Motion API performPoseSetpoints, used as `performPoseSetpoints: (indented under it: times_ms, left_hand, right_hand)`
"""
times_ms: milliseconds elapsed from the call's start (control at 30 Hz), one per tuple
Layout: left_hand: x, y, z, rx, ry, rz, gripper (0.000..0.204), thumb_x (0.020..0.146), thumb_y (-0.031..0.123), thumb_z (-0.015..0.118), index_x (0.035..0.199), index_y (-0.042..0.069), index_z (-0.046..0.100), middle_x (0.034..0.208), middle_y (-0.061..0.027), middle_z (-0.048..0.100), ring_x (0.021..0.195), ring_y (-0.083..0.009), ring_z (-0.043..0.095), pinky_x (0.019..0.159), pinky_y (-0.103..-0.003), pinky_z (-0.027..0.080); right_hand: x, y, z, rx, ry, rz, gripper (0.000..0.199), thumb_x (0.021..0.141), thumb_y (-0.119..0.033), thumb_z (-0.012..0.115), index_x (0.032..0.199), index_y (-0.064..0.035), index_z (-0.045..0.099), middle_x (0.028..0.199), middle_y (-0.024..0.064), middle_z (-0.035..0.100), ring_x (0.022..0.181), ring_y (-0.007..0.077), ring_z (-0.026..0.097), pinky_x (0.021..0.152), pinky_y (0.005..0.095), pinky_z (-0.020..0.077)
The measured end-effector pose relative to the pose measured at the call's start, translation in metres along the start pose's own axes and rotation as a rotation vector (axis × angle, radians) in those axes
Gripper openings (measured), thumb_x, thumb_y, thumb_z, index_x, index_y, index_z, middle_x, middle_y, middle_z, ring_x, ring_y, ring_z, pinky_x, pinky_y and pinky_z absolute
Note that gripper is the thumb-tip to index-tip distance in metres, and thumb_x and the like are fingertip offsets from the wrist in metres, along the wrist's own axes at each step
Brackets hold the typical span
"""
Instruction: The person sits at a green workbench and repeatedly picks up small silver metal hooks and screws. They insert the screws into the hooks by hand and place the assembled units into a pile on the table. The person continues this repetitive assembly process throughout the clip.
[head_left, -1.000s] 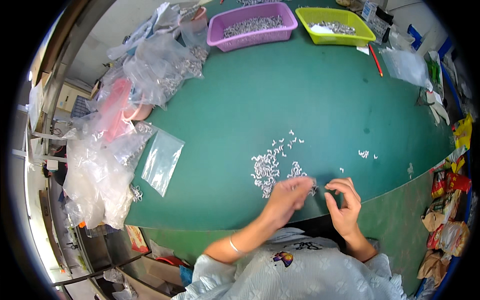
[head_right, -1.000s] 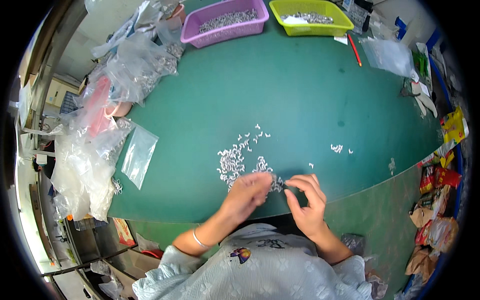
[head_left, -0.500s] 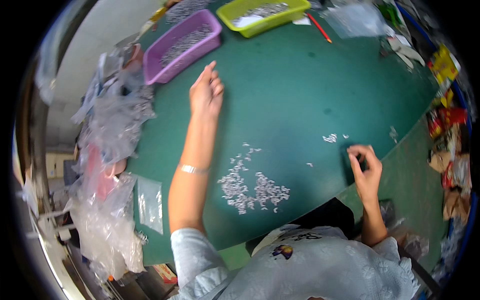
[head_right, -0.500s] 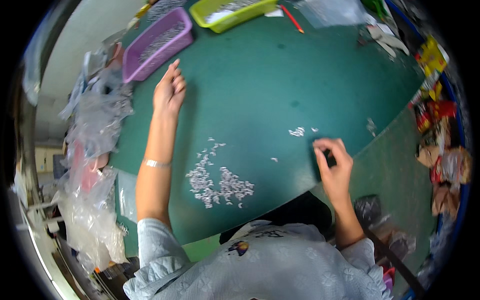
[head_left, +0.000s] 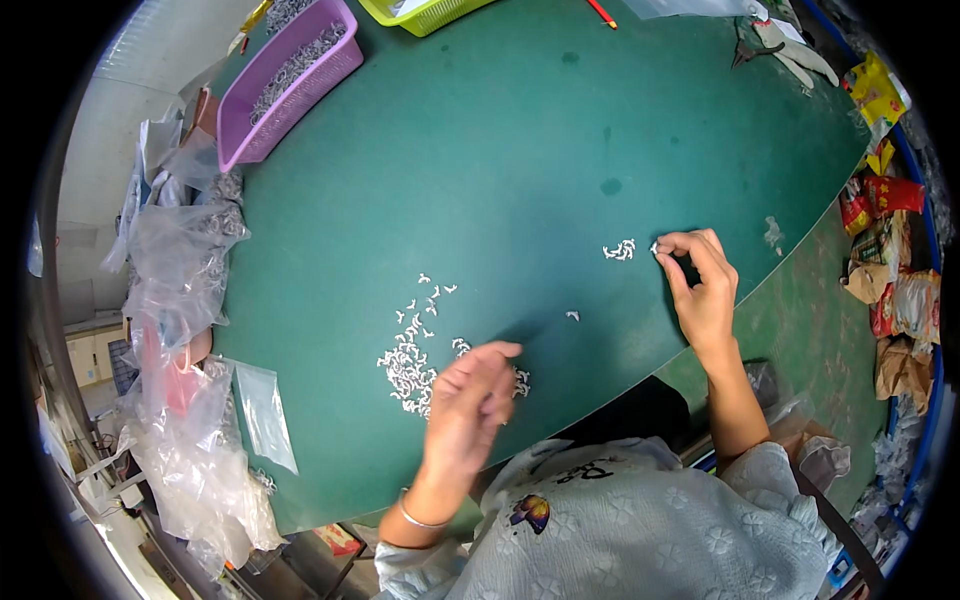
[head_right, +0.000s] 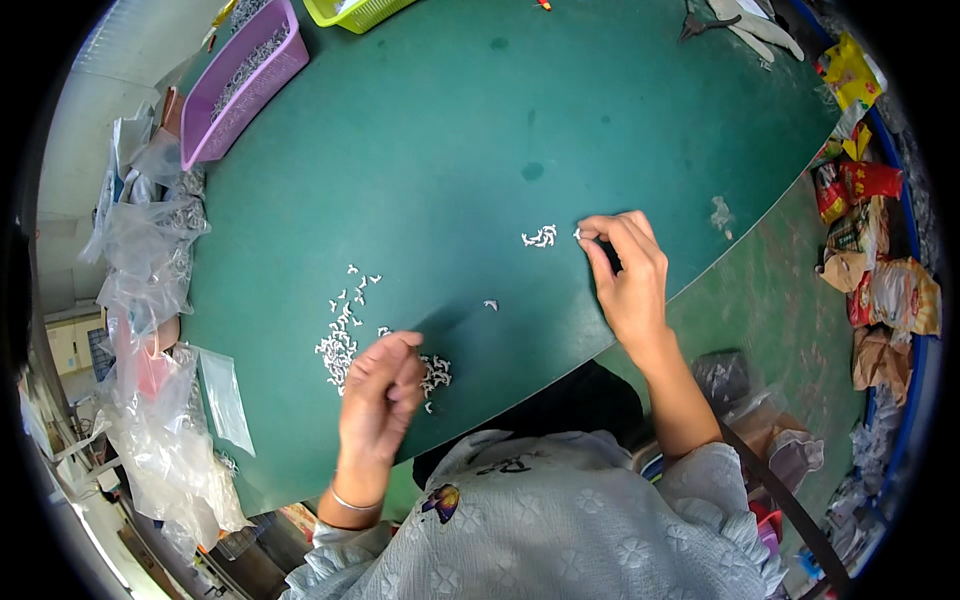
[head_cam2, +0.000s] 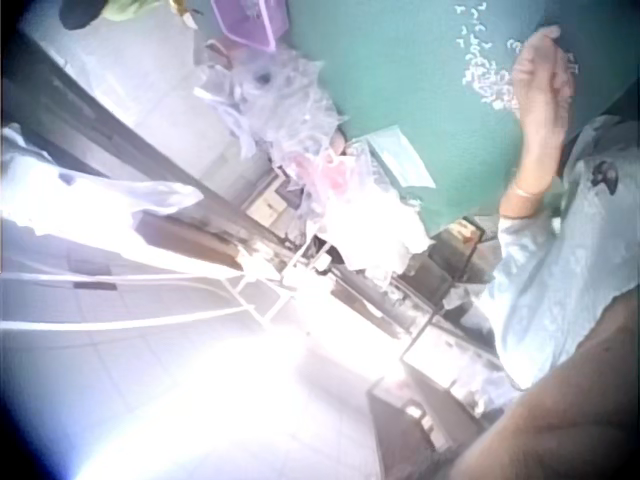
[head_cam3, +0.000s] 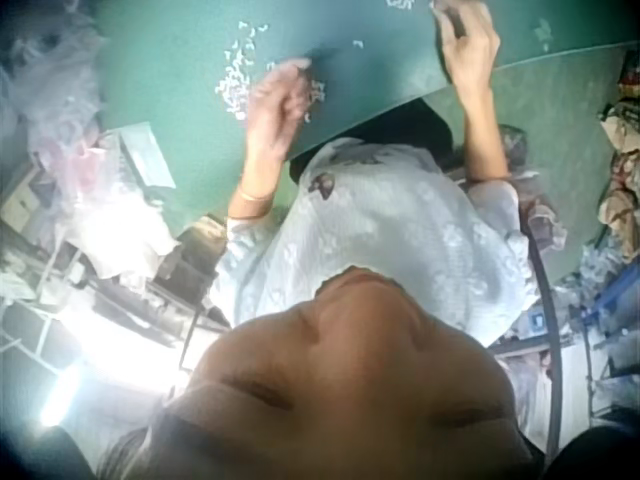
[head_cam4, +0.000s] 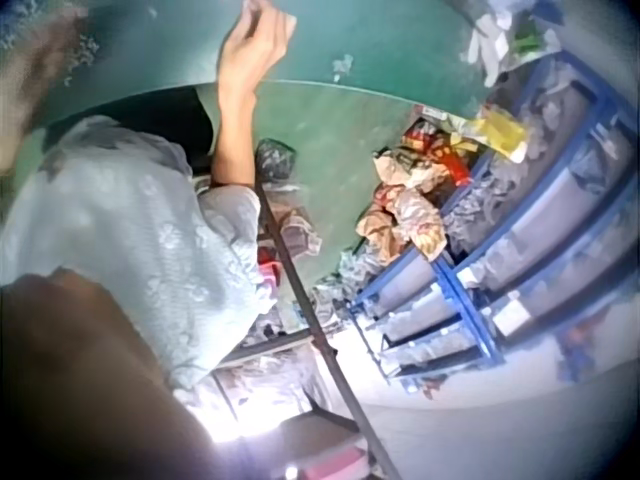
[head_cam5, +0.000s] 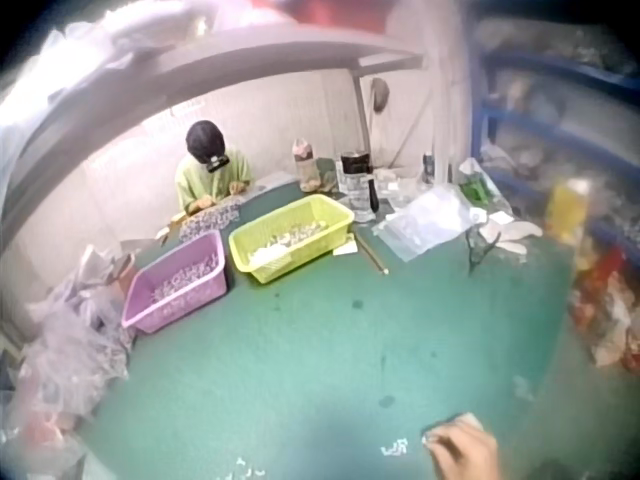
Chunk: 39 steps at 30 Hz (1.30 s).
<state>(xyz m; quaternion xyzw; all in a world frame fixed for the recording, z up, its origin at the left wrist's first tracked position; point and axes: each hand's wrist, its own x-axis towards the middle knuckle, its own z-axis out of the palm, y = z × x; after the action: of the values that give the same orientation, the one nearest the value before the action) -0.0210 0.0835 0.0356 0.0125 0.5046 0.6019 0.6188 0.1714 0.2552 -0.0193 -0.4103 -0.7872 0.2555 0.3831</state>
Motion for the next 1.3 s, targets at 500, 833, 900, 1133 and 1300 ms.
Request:
performPoseSetpoints:
  times_ms: [500,833,900,1133,1300]
  left_hand:
    - [0.014,-0.044,0.039,0.193,-0.128,0.144,0.017,0.083,0.003,0.061,0.099,0.0,0.061,0.067,0.0035,0.049,0.051,-0.0016,0.034,0.043,-0.018,0.023]
    - [0.0,-0.055,0.03,-0.296,-0.319,-0.02,0.017,0.086,0.01,0.06,0.1,0.001,0.061,0.064,0.005,0.044,0.049,-0.0019,0.03,0.043,-0.019,0.022]
    - [-0.003,-0.057,0.03,-0.329,-0.343,-0.02,0.017,0.086,0.011,0.06,0.1,0.001,0.061,0.062,0.0051,0.043,0.049,-0.0022,0.03,0.043,-0.019,0.022]
    - [-0.012,-0.058,0.026,-0.37,-0.412,-0.035,0.017,0.087,0.009,0.058,0.101,0.001,0.06,0.061,0.0056,0.042,0.049,-0.0023,0.029,0.043,-0.02,0.021]
    - [-0.017,-0.058,0.023,-0.388,-0.42,-0.033,0.017,0.087,0.008,0.058,0.102,0.001,0.06,0.061,0.0055,0.043,0.049,-0.0019,0.029,0.043,-0.019,0.021]
  right_hand:
    - [-0.026,-0.068,-0.016,0.348,-0.244,-0.227,0.027,0.065,0.01,0.067,0.09,0.0027,0.059,0.076,0.0106,0.061,0.069,0.0257,0.055,0.061,0.0318,0.0452]
    - [-0.042,-0.085,-0.021,0.408,-0.206,-0.164,0.036,0.064,0.008,0.07,0.096,0.0035,0.056,0.08,0.0108,0.063,0.072,0.0221,0.055,0.06,0.0293,0.0444]
    - [-0.044,-0.09,-0.021,0.414,-0.189,-0.174,0.036,0.064,0.009,0.07,0.096,0.0033,0.056,0.08,0.0106,0.063,0.072,0.0219,0.055,0.06,0.029,0.044]
    - [-0.051,-0.102,-0.023,0.388,-0.147,-0.255,0.036,0.064,0.011,0.07,0.094,0.0025,0.055,0.081,0.011,0.064,0.069,0.0219,0.055,0.061,0.0303,0.0436]
    - [-0.052,-0.106,-0.023,0.37,-0.155,-0.304,0.035,0.064,0.011,0.07,0.094,0.0023,0.055,0.082,0.0111,0.064,0.07,0.0222,0.055,0.062,0.0306,0.0436]
